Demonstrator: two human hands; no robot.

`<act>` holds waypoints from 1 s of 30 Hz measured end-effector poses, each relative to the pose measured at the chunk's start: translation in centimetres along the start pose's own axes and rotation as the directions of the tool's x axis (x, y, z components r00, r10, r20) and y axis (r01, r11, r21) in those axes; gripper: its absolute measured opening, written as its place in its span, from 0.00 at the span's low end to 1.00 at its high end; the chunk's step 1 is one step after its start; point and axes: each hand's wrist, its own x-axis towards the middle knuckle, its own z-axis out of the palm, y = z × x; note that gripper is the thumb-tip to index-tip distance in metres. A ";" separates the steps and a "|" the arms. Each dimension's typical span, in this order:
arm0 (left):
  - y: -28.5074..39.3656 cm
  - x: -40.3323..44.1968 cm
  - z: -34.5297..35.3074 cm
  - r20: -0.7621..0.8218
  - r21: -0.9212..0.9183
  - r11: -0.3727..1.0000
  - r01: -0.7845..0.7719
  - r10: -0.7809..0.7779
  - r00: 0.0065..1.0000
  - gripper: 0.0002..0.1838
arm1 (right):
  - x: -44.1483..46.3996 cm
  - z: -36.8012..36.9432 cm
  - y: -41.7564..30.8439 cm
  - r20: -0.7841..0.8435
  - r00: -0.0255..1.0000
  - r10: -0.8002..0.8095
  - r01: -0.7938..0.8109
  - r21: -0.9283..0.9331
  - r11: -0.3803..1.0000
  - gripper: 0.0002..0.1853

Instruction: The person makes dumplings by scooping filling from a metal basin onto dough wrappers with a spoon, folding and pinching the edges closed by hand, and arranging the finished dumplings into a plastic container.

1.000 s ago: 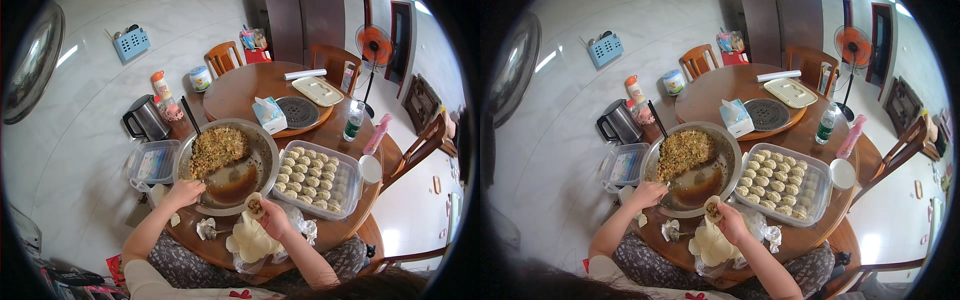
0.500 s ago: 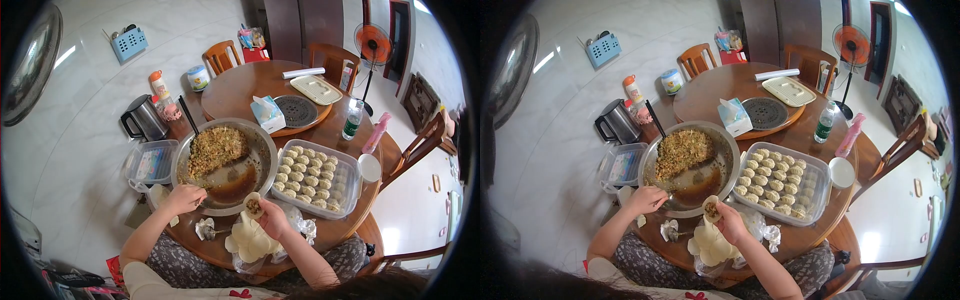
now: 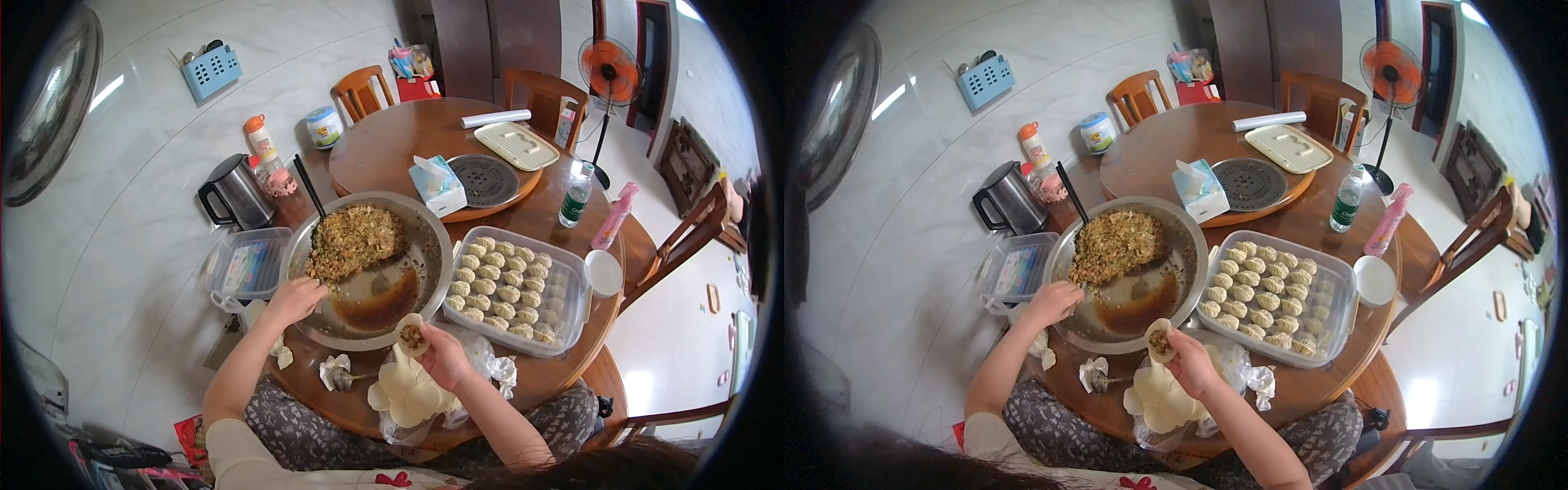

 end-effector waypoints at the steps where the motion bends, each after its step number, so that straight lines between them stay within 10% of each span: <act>1: 0.0 0.1 -0.1 0.019 0.010 1.000 -0.005 0.005 1.000 0.07 | 0.1 0.0 0.1 0.013 1.000 -0.002 0.002 0.004 1.000 0.20; 30: 4.7 1.4 1.8 -0.014 0.050 0.987 -0.153 0.154 0.988 0.02 | -0.2 0.3 -0.2 -0.020 1.000 -0.008 0.008 -0.024 1.000 0.19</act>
